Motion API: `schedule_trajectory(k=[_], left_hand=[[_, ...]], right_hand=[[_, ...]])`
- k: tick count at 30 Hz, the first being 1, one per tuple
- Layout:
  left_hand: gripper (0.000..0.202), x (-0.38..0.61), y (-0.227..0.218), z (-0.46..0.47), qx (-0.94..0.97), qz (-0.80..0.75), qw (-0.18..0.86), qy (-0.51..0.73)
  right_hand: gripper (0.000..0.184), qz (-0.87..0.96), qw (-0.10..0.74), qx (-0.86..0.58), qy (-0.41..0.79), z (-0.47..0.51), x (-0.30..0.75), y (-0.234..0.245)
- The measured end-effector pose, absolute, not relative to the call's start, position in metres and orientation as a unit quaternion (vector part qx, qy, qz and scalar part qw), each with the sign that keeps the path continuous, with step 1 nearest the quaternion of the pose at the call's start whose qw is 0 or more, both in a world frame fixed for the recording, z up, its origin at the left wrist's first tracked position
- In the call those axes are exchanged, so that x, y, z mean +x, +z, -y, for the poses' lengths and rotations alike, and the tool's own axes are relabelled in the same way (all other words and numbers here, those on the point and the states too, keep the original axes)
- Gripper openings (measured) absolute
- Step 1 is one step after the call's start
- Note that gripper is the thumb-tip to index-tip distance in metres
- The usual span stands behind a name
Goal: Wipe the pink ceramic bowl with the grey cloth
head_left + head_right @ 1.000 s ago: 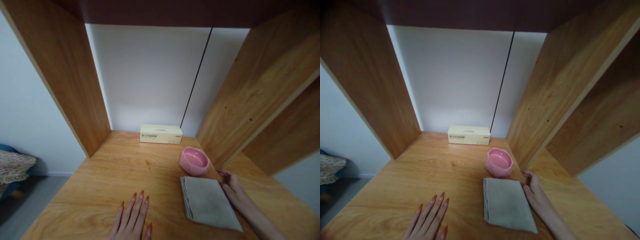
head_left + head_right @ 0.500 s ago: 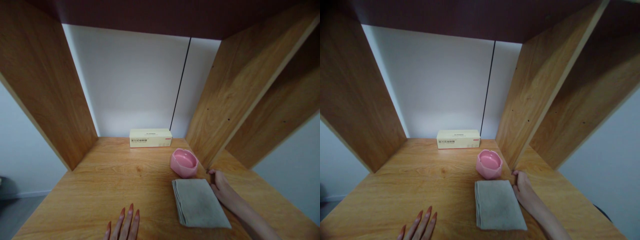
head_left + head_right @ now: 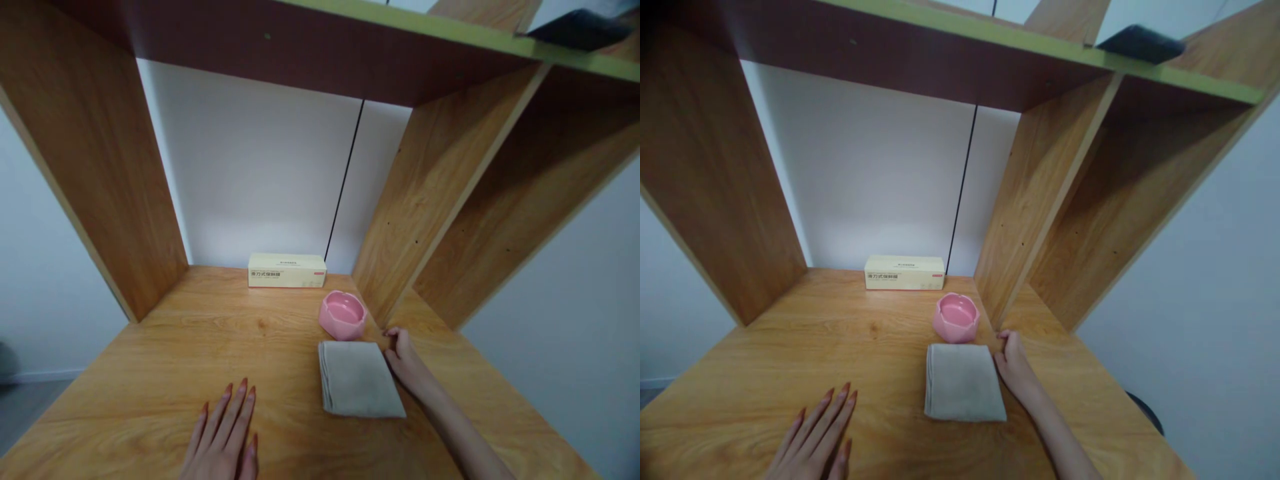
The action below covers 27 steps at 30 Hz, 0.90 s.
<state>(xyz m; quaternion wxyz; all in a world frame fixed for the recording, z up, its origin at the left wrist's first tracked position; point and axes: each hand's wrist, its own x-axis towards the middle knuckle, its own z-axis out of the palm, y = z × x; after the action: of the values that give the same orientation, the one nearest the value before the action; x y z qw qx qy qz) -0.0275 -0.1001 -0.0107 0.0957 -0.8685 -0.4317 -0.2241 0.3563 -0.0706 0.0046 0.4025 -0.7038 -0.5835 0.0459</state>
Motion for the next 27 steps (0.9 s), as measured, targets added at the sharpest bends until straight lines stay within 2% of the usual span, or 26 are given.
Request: schedule_trajectory(k=[8, 27], left_hand=[[0.046, -0.016, 0.011, 0.111, -0.859, 0.47, 0.077, -0.187], [0.043, -0.016, 0.016, 0.11, -0.846, 0.503, 0.029, -0.174]], right_hand=[[0.021, 0.593, 0.407, -0.692, 0.052, 0.071, 0.358, 0.006], [0.025, 0.596, 0.388, -0.703, 0.013, 0.073, 0.352, -0.005]])
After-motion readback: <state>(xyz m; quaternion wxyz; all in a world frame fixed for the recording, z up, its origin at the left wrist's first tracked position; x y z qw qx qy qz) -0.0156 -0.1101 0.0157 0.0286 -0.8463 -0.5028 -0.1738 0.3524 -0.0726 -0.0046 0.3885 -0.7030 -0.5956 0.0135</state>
